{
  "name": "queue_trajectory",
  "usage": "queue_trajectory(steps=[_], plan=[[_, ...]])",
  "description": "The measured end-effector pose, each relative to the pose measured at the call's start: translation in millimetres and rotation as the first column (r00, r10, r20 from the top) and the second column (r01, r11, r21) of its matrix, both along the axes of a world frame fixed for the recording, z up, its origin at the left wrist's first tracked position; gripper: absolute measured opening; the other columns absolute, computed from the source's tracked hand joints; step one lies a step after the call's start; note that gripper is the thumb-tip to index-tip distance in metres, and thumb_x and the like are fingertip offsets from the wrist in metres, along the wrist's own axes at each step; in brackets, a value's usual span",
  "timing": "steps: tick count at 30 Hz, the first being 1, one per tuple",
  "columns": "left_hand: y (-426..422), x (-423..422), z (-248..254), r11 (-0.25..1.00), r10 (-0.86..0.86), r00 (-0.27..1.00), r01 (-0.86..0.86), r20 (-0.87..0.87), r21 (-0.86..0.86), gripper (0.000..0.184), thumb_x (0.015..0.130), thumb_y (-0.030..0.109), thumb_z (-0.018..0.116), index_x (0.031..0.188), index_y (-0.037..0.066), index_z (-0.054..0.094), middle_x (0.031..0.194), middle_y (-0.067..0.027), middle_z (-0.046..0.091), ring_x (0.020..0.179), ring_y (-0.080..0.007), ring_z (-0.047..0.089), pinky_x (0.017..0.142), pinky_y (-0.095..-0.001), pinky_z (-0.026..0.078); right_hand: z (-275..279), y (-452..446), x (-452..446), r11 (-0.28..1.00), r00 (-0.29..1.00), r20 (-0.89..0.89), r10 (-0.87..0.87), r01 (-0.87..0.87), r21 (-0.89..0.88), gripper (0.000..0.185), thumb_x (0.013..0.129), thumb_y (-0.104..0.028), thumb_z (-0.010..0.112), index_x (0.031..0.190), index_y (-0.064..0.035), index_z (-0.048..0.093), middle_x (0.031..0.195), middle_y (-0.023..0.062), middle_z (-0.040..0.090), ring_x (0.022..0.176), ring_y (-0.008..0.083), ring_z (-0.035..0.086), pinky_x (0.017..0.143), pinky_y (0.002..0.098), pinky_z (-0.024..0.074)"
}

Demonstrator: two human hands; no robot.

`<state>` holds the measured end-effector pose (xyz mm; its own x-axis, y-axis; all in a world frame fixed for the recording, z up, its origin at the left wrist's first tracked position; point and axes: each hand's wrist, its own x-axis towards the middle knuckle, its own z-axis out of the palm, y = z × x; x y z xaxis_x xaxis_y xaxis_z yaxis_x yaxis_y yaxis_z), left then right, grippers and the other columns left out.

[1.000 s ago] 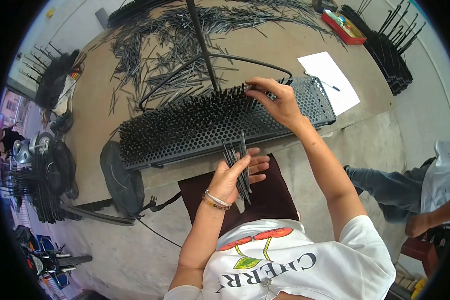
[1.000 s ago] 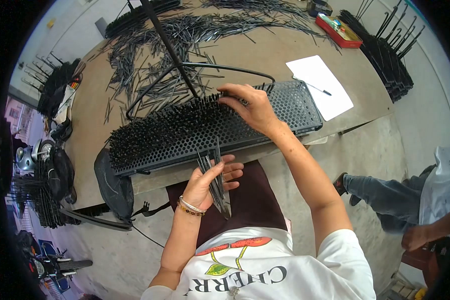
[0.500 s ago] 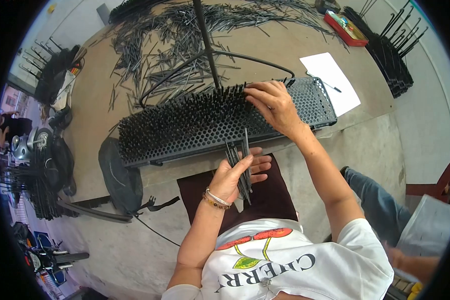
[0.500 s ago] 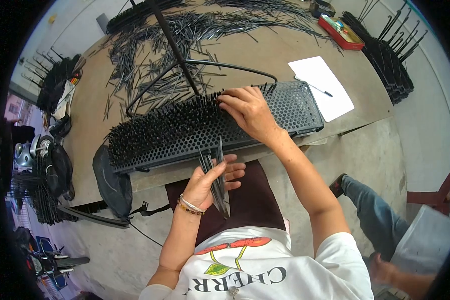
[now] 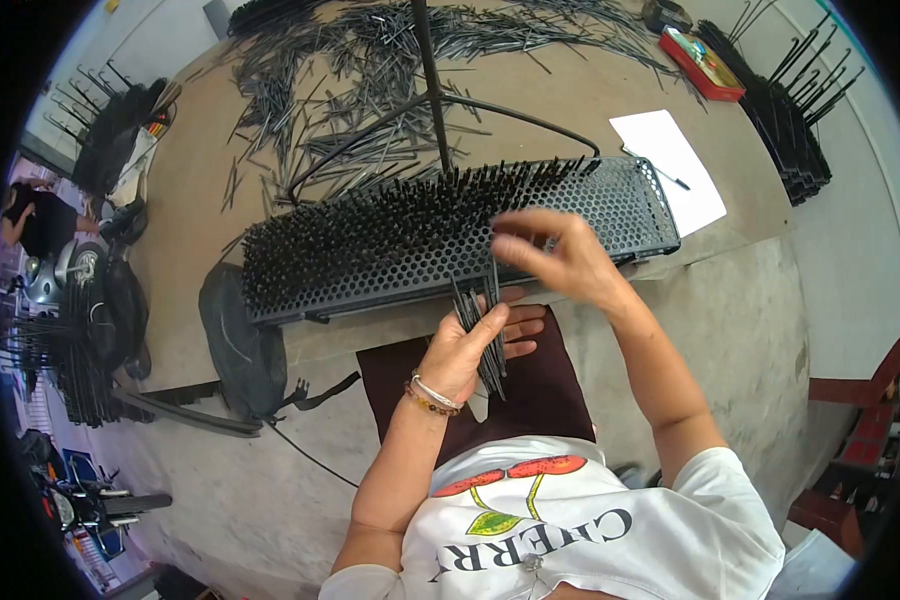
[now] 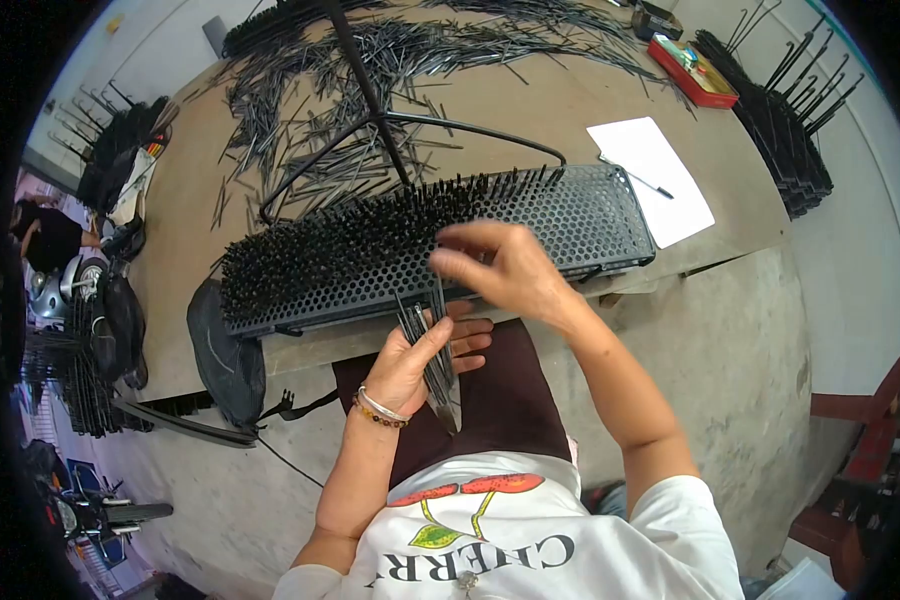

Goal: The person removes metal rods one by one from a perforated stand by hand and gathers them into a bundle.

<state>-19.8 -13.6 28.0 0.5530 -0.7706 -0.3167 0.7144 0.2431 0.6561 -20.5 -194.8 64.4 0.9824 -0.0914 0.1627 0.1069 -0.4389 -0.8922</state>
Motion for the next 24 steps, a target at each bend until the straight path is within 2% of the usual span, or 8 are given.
queue_trajectory(steps=[2, 5, 9, 12, 15, 19, 21, 24], plan=[[1, 0, 0, 1.000, -0.005, 0.999, 0.005, 0.049, 0.003, 0.032, 0.095, 0.021, 0.047, 0.120, 0.000, 0.048, 0.107, -0.0173, 0.061, 0.097, -0.0246, 0.062, 0.079, -0.0347, 0.054, -4, 6, -10, 0.975, 0.968, -0.178, 0.174, -0.145, 0.167, 0.026, 0.082, -0.019, 0.067, 0.092, 0.0047, 0.064, 0.072, 0.0076, 0.064, 0.067, 0.0089, 0.057, 0.059, 0.0256, 0.0471], [2, -3, -1, 0.999, -0.009, 0.997, 0.007, 0.077, 0.031, 0.031, 0.095, 0.020, 0.047, 0.120, 0.001, 0.049, 0.107, -0.0169, 0.061, 0.096, -0.0248, 0.062, 0.075, -0.0337, 0.055, -14, 6, -15, 0.936, 0.925, -0.311, 0.220, -0.110, 0.334, 0.020, 0.083, -0.014, 0.067, 0.091, 0.0039, 0.065, 0.077, 0.0026, 0.064, 0.072, 0.0052, 0.056, 0.063, 0.0214, 0.0476], [4, -4, -4, 0.995, -0.044, 0.996, 0.037, 0.074, 0.092, 0.031, 0.095, 0.021, 0.047, 0.119, 0.002, 0.048, 0.110, -0.0168, 0.060, 0.098, -0.0248, 0.062, 0.072, -0.0333, 0.056, -16, 4, -16, 0.923, 0.930, -0.333, 0.153, -0.014, 0.384, 0.017, 0.084, -0.012, 0.066, 0.089, 0.0040, 0.065, 0.076, 0.0025, 0.064, 0.069, 0.0065, 0.058, 0.062, 0.0215, 0.0486], [6, 1, -4, 0.994, -0.036, 0.999, 0.032, 0.036, 0.106, 0.034, 0.095, 0.023, 0.047, 0.122, 0.002, 0.047, 0.109, -0.0170, 0.061, 0.094, -0.0228, 0.063, 0.069, -0.0309, 0.055, -7, 0, -11, 0.897, 0.974, -0.222, 0.045, 0.058, 0.438, 0.015, 0.085, -0.011, 0.065, 0.090, 0.0023, 0.064, 0.079, 0.0031, 0.064, 0.071, 0.0068, 0.059, 0.063, 0.0216, 0.0486], [9, 2, -4, 0.994, -0.021, 1.000, 0.020, 0.006, 0.105, 0.039, 0.095, 0.027, 0.047, 0.124, 0.001, 0.046, 0.108, -0.0167, 0.062, 0.088, -0.0193, 0.064, 0.066, -0.0280, 0.055, 5, -4, 4, 0.950, 0.965, 0.100, -0.241, 0.214, 0.227, 0.017, 0.085, -0.012, 0.064, 0.092, 0.0041, 0.063, 0.078, 0.0048, 0.066, 0.072, 0.0077, 0.060, 0.064, 0.0222, 0.0481], [9, 2, -2, 0.992, -0.024, 1.000, 0.024, 0.001, 0.122, 0.037, 0.094, 0.024, 0.049, 0.121, 0.000, 0.049, 0.106, -0.0163, 0.062, 0.077, -0.0126, 0.061, 0.058, -0.0216, 0.049, -6, -1, 25, 0.942, 0.909, 0.260, -0.326, 0.287, 0.175, 0.015, 0.083, -0.010, 0.065, 0.091, 0.0027, 0.064, 0.074, 0.0049, 0.065, 0.066, 0.0074, 0.059, 0.060, 0.0221, 0.0470], [9, 2, -2, 0.991, -0.021, 1.000, 0.020, 0.000, 0.130, 0.035, 0.093, 0.023, 0.050, 0.120, 0.000, 0.050, 0.105, -0.0163, 0.062, 0.071, -0.0095, 0.059, 0.055, -0.0190, 0.046, -12, 2, 30, 0.962, 0.926, 0.261, -0.273, 0.260, 0.086, 0.014, 0.084, -0.009, 0.065, 0.092, 0.0026, 0.063, 0.077, 0.0027, 0.066, 0.069, 0.0056, 0.059, 0.063, 0.0199, 0.0461], [11, 3, -6, 0.996, -0.002, 0.998, 0.009, -0.068, 0.094, 0.032, 0.091, 0.018, 0.052, 0.117, -0.002, 0.052, 0.100, -0.0151, 0.062, 0.065, -0.0056, 0.049, 0.050, -0.0172, 0.038, -21, 6, 35, 0.957, 0.889, 0.366, -0.274, 0.289, 0.015, 0.014, 0.081, -0.008, 0.067, 0.091, 0.0017, 0.063, 0.071, 0.0067, 0.063, 0.060, 0.0095, 0.057, 0.056, 0.0230, 0.0454]])
